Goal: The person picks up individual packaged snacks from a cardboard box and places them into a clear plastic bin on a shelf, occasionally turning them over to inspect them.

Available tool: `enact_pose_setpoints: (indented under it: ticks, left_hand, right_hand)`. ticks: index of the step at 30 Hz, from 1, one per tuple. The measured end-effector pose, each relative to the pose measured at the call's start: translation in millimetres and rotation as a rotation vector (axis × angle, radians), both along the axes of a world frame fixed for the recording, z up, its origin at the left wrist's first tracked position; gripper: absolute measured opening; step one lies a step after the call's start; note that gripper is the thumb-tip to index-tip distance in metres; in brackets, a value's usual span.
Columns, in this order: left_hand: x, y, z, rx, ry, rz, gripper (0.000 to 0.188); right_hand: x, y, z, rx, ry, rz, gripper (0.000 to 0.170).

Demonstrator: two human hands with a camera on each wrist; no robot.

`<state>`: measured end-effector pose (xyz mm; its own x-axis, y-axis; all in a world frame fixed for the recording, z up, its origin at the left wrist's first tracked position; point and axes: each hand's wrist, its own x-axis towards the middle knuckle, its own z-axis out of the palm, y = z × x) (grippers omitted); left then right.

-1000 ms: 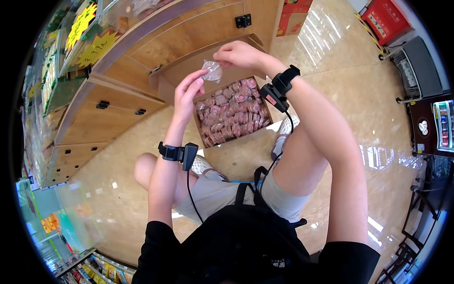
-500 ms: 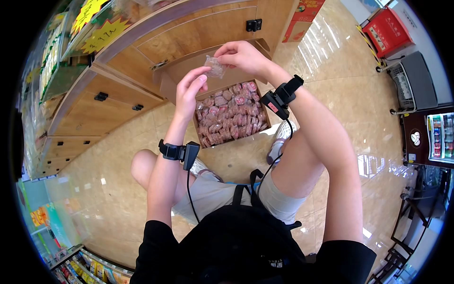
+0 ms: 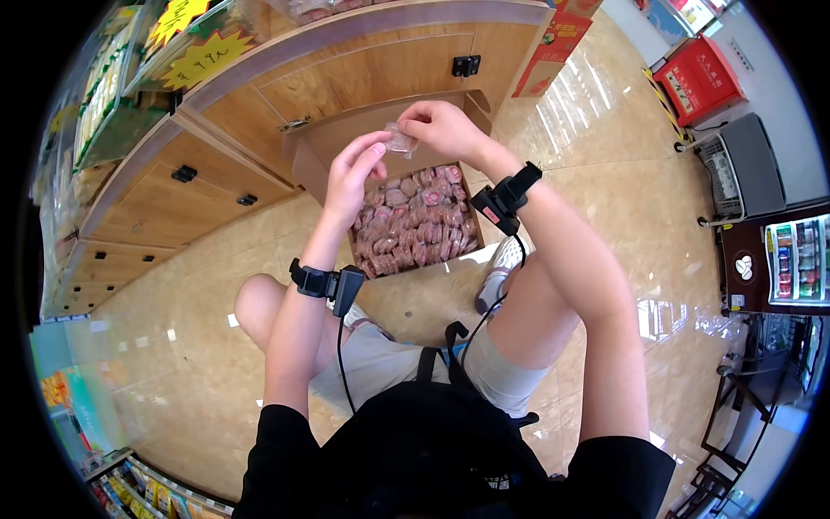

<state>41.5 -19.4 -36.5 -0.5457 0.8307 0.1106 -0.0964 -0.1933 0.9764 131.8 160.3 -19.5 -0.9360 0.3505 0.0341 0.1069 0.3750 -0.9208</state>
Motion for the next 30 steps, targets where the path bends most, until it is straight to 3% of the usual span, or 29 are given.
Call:
enact_pose_setpoints:
  ticks: [4, 8, 10, 21, 24, 27, 30]
  left_hand:
    - [-2.1, 0.0, 1.3, -0.069, -0.077, 0.07, 0.032]
    - [-5.9, -0.3, -4.1, -0.116, -0.151, 0.11, 0.033]
    - [-7.9, 2.4, -4.4, -0.125, -0.193, 0.114, 0.035]
    - [-17.6, -3.8, 4.0, -0.205, -0.319, 0.04, 0.035]
    - [-18.6, -5.6, 8.4, -0.239, -0.306, 0.055, 0.037]
    - [-17.6, -5.5, 14.1, -0.169, -0.264, 0.165, 0.033]
    - [-23.6, -5.8, 16.0, -0.139, -0.258, 0.203, 0.032]
  right_hand:
    - [3.0, -16.7, 15.0, 0.242, 0.078, -0.121, 0.03]
    - [4.3, -24.9, 21.1, 0.291, 0.049, 0.019, 0.03]
    - [4.1, -26.4, 16.9, 0.445, 0.087, 0.068, 0.029]
    - [-0.9, -41.4, 20.0, 0.743, 0.102, 0.033, 0.023]
    - [-2.9, -41.8, 20.1, 0.734, 0.063, 0.021, 0.022]
    - [-0.5, -42.0, 22.9, 0.32, -0.081, -0.059, 0.025]
    - [1.2, -28.7, 13.6, 0.086, -0.081, -0.06, 0.027]
